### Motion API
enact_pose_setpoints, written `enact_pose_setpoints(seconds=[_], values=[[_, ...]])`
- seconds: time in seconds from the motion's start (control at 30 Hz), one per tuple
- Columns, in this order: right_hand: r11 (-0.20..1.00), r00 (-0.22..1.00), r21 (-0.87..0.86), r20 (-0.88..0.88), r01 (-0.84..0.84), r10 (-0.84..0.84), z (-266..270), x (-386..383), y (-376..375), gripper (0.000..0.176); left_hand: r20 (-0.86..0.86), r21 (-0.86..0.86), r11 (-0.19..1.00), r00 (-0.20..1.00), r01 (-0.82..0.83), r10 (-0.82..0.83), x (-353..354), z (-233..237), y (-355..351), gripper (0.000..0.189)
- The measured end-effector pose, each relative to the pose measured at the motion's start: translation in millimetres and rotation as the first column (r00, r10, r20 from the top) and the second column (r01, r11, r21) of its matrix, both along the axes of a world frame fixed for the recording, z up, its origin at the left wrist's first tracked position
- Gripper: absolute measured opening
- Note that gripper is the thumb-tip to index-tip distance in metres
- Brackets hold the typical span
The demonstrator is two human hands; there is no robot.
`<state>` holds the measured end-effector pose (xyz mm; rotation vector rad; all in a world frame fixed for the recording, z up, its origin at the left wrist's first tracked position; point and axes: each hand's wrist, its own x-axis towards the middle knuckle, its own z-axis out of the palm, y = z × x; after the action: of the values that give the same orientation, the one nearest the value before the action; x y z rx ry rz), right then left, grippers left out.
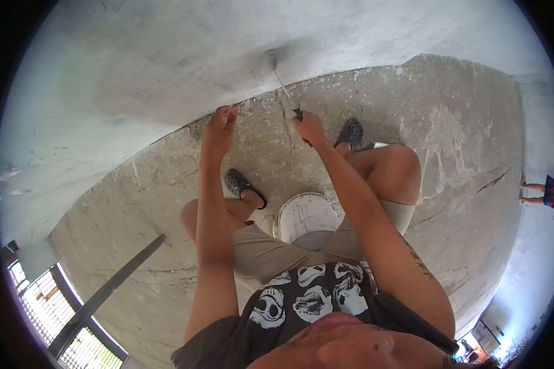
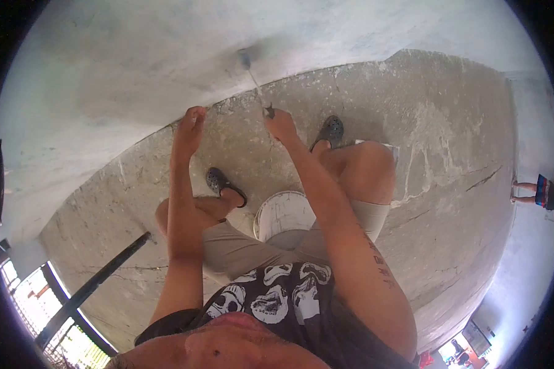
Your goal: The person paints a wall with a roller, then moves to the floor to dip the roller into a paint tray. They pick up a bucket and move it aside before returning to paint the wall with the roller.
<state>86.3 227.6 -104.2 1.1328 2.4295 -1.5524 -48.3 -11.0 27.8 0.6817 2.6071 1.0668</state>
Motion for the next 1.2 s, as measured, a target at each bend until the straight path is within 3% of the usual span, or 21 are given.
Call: enact_pose_setpoints(seconds=[0.07, 0.13, 0.17, 0.23, 0.37, 0.47, 0.53, 0.57, 0.63, 0.7, 0.77, 0.9, 1.0, 1.07, 1.2], values=[[0.997, 0.996, 0.004, -0.027, -0.082, 0.082, 3.1, 0.7, -2.3, 0.030, 0.010, 0.016, 1.000, 1.000, -0.002, 0.002, -0.4, 0.4, -2.1, 0.048], [0.997, 0.997, -0.028, -0.018, 0.070, -0.071, -1.2, 7.3, 7.0, 0.028, 0.018, 0.037, 0.999, 1.000, -0.012, 0.011, -1.7, 0.8, -5.4, 0.049], [0.998, 0.998, -0.026, -0.019, 0.065, -0.065, -5.3, 6.9, 17.0, 0.028, 0.009, 0.034, 0.999, 1.000, -0.019, 0.019, -2.6, 0.3, -6.3, 0.049], [0.941, 0.952, -0.145, 0.034, 0.305, -0.303, -23.2, 5.1, 39.0, 0.029, 0.002, 0.034, 0.999, 0.999, -0.032, 0.032, -4.7, -3.0, -7.0, 0.049], [0.943, 0.954, -0.153, 0.003, 0.297, -0.300, -9.3, 6.9, 40.7, 0.029, 0.001, 0.027, 0.999, 1.000, -0.029, 0.029, -3.7, -7.9, -7.3, 0.048], [0.981, 0.981, -0.025, 0.000, 0.192, -0.192, -14.6, -3.8, -10.3, 0.029, -0.001, 0.017, 0.999, 0.999, -0.044, 0.044, -2.4, 1.1, -2.3, 0.048], [0.997, 0.998, 0.039, -0.021, -0.066, 0.067, -3.4, -9.7, -32.1, 0.029, -0.001, -0.009, 0.999, 0.999, -0.045, 0.045, -2.7, -1.9, -4.4, 0.048], [0.997, 0.998, 0.030, -0.023, -0.066, 0.067, -12.6, -11.6, -34.3, 0.029, 0.005, 0.026, 0.999, 0.999, -0.032, 0.032, -4.8, -5.9, -5.3, 0.047], [0.839, 0.907, 0.543, -0.373, 0.043, 0.196, -55.9, -14.6, -31.1, 0.029, 0.006, 0.051, 0.999, 1.000, -0.019, 0.019, -7.3, -8.9, -12.3, 0.047], [0.953, 0.991, 0.301, -0.126, -0.009, 0.049, -43.9, 0.1, -10.3, 0.030, 0.001, 0.034, 0.998, 0.999, -0.046, 0.046, -8.1, -8.6, -14.0, 0.047], [0.967, 0.968, 0.066, -0.045, 0.248, -0.245, -25.1, 8.9, 14.5, 0.031, -0.014, 0.026, 0.998, 0.998, -0.062, 0.062, -7.6, -2.4, -12.3, 0.047], [0.937, 0.938, -0.046, -0.026, 0.345, -0.346, -26.7, 13.2, 47.9, 0.032, -0.024, 0.000, 0.998, 0.998, -0.064, 0.064, -1.5, 9.9, -4.9, 0.045], [0.971, 0.971, -0.028, 0.033, 0.238, -0.237, -16.1, 0.0, 4.3, 0.032, -0.014, 0.014, 0.998, 0.998, -0.057, 0.057, -2.5, 4.5, -4.5, 0.044], [0.937, 0.987, 0.350, -0.146, -0.016, 0.072, -46.3, -2.4, -21.3, 0.032, -0.001, 0.005, 0.998, 0.998, -0.055, 0.055, -4.0, 4.5, -5.9, 0.044], [0.956, 0.983, 0.227, 0.018, -0.184, 0.184, -38.5, -8.9, -16.6, 0.031, 0.013, 0.017, 0.998, 0.998, -0.054, 0.054, -4.2, -3.1, -7.7, 0.042]])
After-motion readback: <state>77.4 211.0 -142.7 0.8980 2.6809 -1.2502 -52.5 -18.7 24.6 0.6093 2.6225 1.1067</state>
